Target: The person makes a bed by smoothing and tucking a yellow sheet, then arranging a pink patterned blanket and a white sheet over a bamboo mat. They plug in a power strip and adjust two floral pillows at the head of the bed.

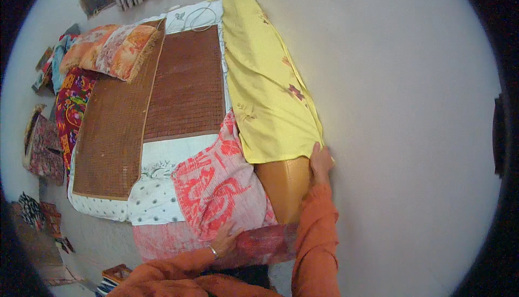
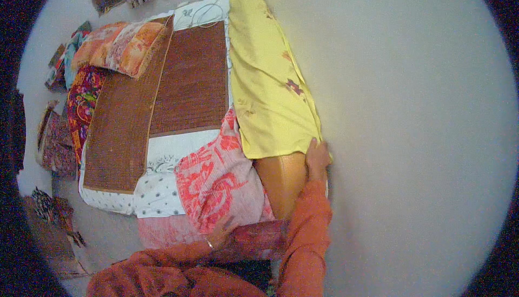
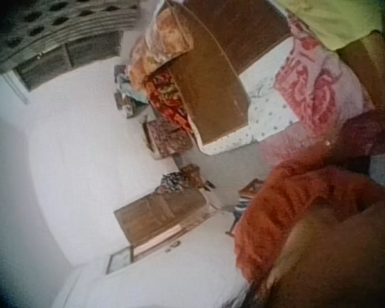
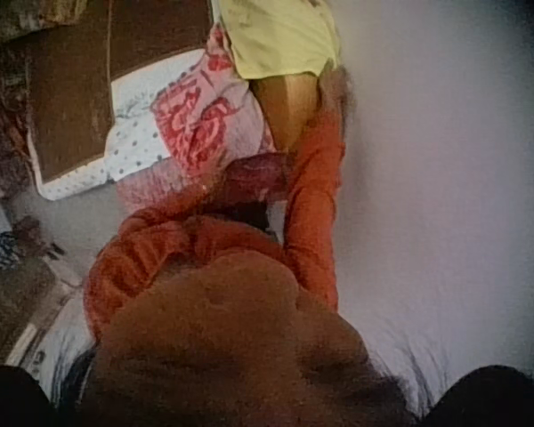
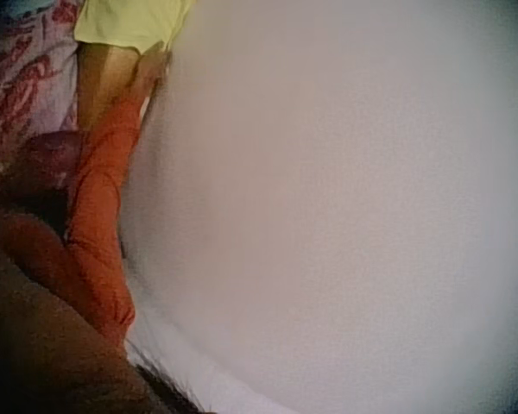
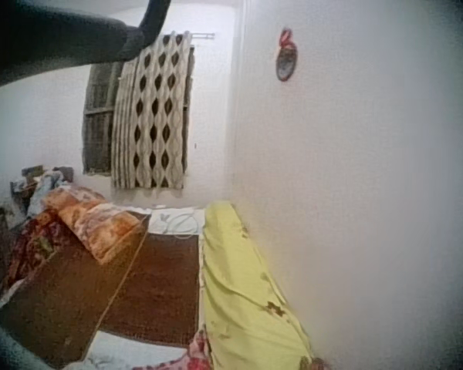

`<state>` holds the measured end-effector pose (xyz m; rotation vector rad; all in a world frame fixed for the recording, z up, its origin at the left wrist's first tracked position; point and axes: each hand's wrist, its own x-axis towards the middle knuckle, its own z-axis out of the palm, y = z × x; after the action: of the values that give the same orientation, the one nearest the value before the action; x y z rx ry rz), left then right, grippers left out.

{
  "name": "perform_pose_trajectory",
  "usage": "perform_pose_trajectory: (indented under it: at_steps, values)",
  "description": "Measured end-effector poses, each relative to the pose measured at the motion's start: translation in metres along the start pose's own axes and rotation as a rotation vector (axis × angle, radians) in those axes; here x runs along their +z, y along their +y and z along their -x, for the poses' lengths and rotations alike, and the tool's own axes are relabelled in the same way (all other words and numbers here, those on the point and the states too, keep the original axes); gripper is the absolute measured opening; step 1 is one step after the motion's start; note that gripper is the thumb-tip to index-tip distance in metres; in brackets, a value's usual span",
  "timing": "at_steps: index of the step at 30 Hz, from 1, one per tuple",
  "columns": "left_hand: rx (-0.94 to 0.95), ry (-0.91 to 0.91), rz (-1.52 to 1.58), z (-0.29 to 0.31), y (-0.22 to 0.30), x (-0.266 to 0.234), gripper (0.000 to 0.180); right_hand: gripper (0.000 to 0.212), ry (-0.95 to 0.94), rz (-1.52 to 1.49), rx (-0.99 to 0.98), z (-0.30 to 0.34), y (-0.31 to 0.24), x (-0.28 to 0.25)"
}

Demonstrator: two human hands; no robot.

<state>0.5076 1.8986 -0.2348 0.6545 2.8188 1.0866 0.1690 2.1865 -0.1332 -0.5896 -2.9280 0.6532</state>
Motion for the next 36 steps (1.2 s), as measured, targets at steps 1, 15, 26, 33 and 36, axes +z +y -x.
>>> perform_pose_trajectory:
  at_steps: [1,15,26,33,36]
  values:
    - [-0.012,0.015,-0.026,0.001,-0.001,0.002,0.065,0.05,-0.015,-0.053,-0.049,0.005,-0.001,0.002]
    - [0.012,0.121,-0.033,-0.058,0.05,-0.024,0.064,0.066,-0.355,-0.195,0.027,0.007,0.054,-0.015]
    - [0.003,0.189,-0.101,-0.127,0.073,-0.023,0.07,0.069,-0.38,-0.217,0.09,0.018,0.05,-0.022]
    - [-0.034,0.349,-0.045,-0.247,0.071,-0.04,0.068,0.046,0.022,-0.069,-0.391,0.049,0.045,-0.018]
    - [-0.021,0.469,-0.092,-0.29,0.051,-0.031,0.06,0.045,-0.065,-0.197,-0.289,0.027,0.041,-0.004]
